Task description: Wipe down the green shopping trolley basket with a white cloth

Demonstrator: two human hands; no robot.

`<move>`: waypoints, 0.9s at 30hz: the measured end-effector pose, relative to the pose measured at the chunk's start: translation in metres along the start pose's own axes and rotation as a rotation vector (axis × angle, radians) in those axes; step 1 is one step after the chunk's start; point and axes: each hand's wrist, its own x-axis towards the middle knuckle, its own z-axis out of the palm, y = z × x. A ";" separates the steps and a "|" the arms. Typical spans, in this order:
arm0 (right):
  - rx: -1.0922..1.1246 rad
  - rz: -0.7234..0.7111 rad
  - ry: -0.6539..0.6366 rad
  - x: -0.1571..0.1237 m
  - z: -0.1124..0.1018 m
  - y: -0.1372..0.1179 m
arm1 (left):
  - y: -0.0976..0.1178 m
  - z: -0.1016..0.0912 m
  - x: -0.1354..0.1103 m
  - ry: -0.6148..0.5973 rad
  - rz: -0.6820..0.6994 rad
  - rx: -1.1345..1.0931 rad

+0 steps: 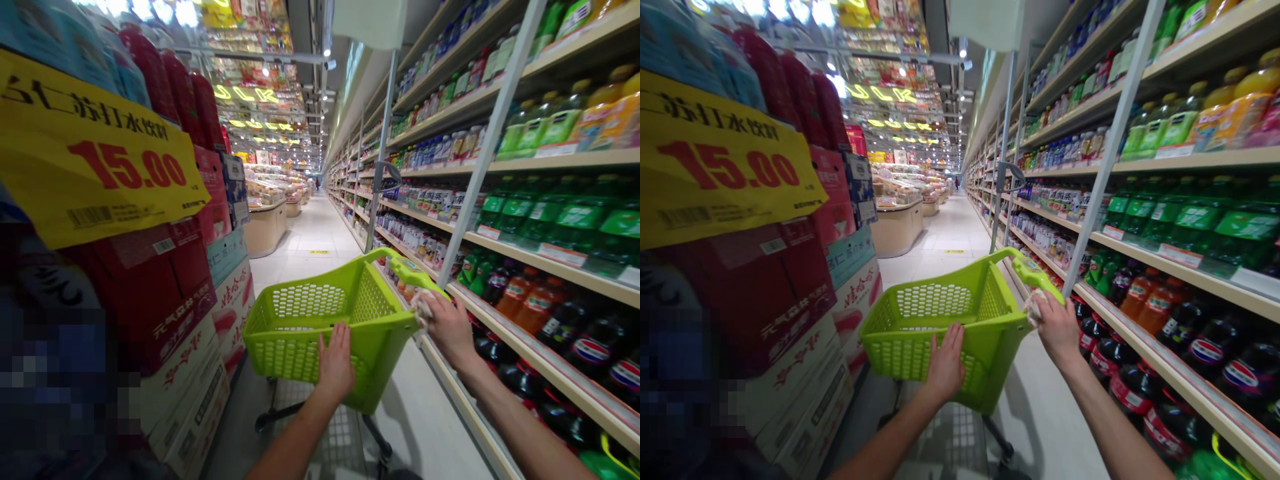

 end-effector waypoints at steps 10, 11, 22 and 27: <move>0.203 -0.240 -0.147 -0.006 0.014 -0.068 | -0.013 -0.002 -0.003 0.024 -0.016 0.000; 0.203 -0.238 -0.122 -0.007 0.012 -0.056 | -0.018 -0.001 -0.005 0.025 -0.052 0.008; 0.210 -0.134 -0.082 -0.016 0.023 -0.090 | -0.021 0.003 -0.008 -0.011 -0.090 0.043; 0.215 -0.182 -0.125 -0.009 0.025 -0.087 | -0.032 -0.001 -0.011 -0.020 -0.130 0.051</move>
